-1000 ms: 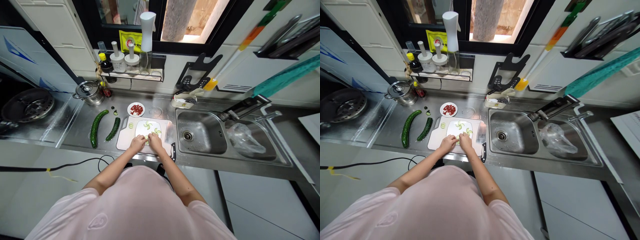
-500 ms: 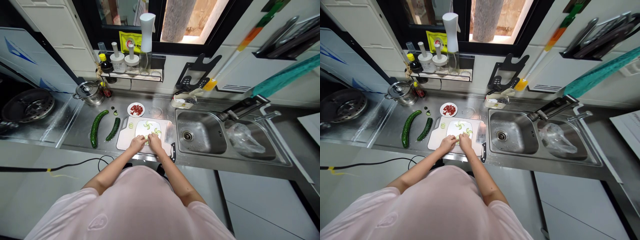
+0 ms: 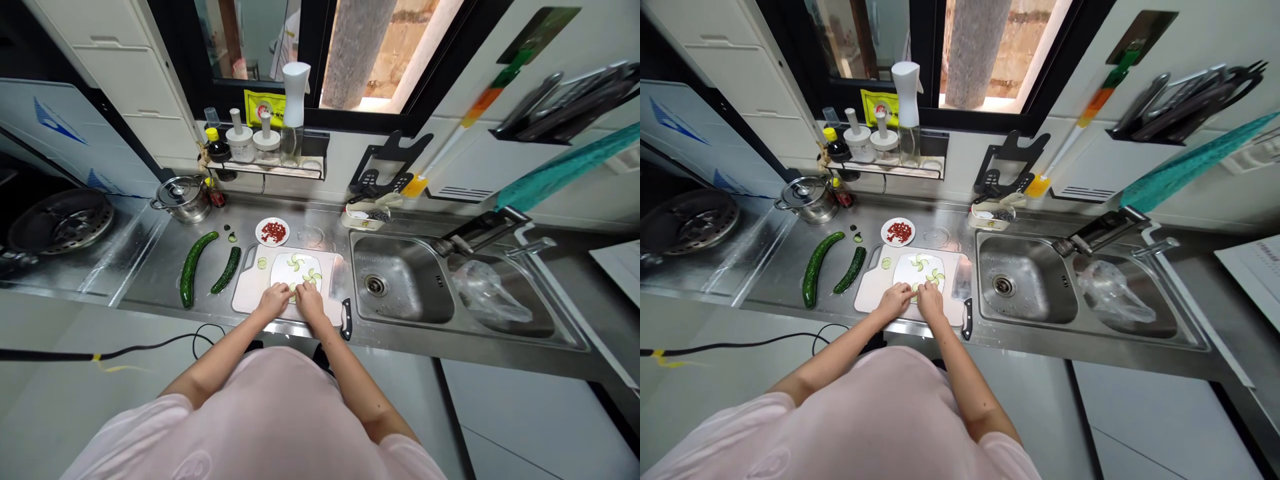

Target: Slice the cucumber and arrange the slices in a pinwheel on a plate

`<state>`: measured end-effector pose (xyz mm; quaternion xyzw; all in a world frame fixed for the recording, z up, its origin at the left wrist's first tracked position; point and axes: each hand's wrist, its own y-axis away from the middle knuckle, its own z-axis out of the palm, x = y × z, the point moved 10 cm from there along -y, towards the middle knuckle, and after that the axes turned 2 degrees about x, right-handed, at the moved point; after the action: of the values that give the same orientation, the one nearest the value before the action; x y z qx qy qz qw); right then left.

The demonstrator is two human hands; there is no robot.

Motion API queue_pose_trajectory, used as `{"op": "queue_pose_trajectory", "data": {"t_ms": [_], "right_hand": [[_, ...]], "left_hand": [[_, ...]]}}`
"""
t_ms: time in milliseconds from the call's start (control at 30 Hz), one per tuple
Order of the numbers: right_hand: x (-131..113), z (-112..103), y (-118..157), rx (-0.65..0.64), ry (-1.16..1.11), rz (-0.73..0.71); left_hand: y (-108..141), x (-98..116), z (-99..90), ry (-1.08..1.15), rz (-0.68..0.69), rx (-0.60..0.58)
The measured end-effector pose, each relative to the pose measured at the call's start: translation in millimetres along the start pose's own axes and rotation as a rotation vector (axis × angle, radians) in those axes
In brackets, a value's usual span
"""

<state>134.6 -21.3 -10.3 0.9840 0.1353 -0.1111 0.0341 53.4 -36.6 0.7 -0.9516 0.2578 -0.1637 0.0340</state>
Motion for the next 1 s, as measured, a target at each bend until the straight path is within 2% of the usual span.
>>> {"op": "queue_pose_trajectory", "data": {"t_ms": [1000], "right_hand": [[-13.8,7.1,-1.6,-0.044,0.128,0.007]], "left_hand": [[0.0,3.3,-1.2,-0.048,0.013,-0.072]]}}
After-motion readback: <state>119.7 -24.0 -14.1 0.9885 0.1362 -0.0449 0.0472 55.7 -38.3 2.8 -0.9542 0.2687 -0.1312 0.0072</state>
